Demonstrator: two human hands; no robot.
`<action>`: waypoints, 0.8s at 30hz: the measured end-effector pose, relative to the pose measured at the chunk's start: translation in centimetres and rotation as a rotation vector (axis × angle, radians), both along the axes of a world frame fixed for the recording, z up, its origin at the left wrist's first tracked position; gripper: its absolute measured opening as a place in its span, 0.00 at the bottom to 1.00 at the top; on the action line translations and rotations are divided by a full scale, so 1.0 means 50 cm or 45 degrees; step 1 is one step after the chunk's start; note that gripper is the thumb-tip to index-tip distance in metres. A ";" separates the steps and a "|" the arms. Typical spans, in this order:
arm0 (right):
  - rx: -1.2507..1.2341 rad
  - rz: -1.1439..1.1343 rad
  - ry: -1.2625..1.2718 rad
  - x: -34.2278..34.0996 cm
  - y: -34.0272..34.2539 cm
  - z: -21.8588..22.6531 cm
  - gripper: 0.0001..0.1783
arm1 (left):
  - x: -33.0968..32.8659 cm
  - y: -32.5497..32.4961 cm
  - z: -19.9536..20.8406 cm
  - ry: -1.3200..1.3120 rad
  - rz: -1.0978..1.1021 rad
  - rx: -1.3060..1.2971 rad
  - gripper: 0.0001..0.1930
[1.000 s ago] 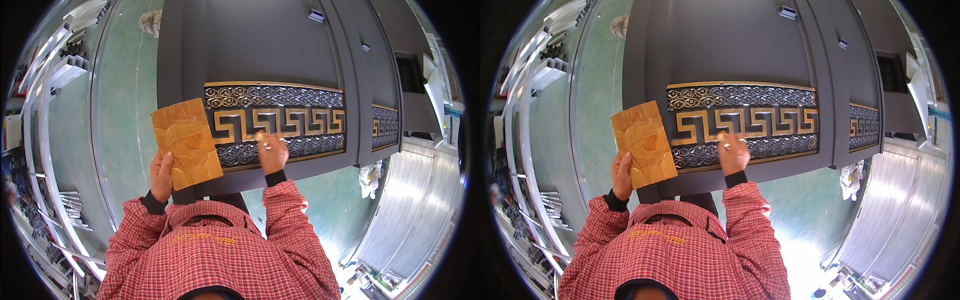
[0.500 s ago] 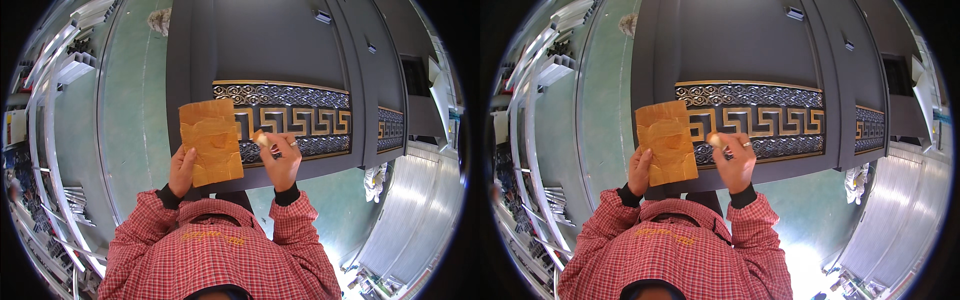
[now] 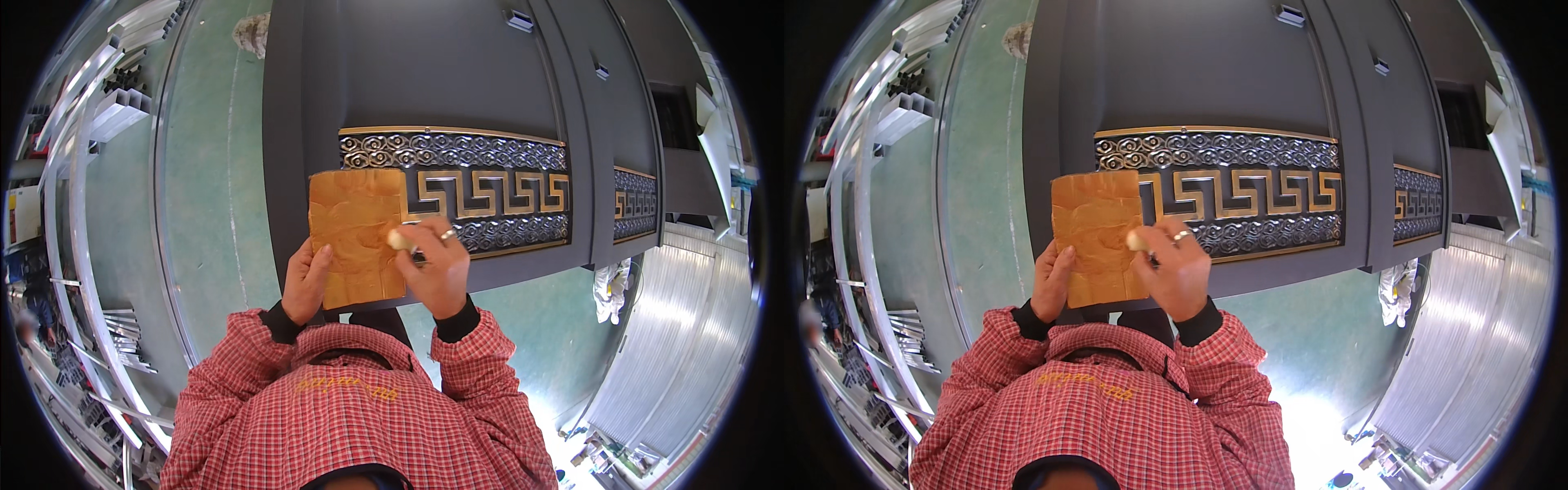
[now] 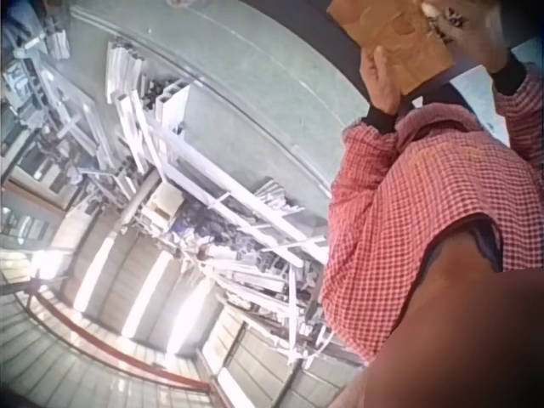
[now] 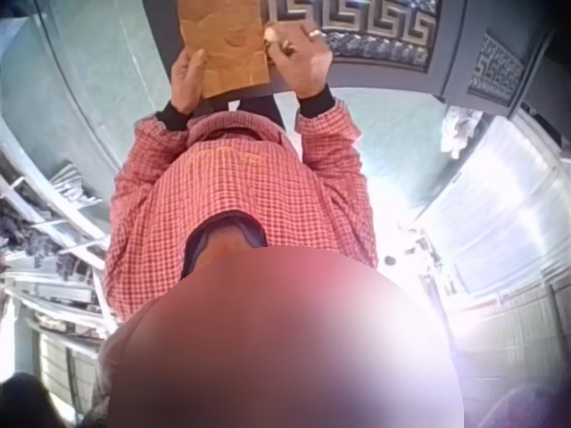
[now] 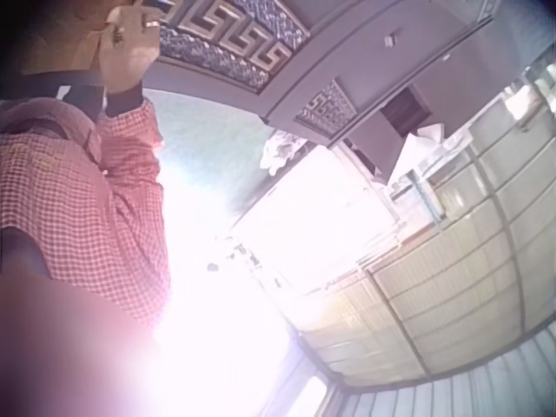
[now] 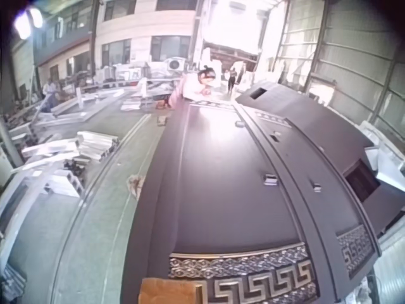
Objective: The person applies gold leaf to a decorative panel with a Greek key pattern. They hold a sheet of gold leaf in the left hand and use a small tool in the right hand to press and smooth the leaf onto the panel surface. The person briefly bends down to pick up a small container from the floor and continues applying the leaf.
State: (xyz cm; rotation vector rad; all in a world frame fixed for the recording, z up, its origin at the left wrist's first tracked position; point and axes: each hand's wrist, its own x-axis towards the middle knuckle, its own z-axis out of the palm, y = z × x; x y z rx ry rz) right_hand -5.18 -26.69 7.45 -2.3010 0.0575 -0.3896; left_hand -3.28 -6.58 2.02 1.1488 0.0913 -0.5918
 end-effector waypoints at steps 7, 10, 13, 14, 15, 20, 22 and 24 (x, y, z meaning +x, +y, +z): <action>-0.028 -0.416 0.177 -0.032 -0.085 -0.155 0.13 | 0.012 0.040 -0.020 0.069 0.126 0.027 0.16; -0.065 -0.353 0.186 -0.024 -0.055 -0.210 0.12 | 0.012 0.049 -0.029 0.093 0.120 0.023 0.16; -0.182 -0.273 0.290 -0.020 -0.052 -0.242 0.09 | 0.016 0.047 -0.025 0.090 0.109 0.039 0.17; -0.166 -0.340 0.299 -0.023 -0.066 -0.248 0.09 | 0.016 0.047 -0.022 0.086 0.115 0.047 0.17; -0.152 -0.408 0.306 -0.026 -0.088 -0.251 0.09 | 0.017 0.046 -0.022 0.079 0.120 0.057 0.17; -0.218 -0.516 0.187 -0.028 -0.128 -0.221 0.12 | 0.017 0.043 -0.033 0.049 0.172 0.102 0.17; -0.221 -0.387 0.123 -0.017 -0.080 -0.215 0.13 | 0.021 0.036 -0.029 0.070 0.142 0.087 0.17; -0.261 -0.323 0.214 -0.021 -0.070 -0.239 0.12 | 0.025 0.032 -0.022 0.078 0.132 0.072 0.17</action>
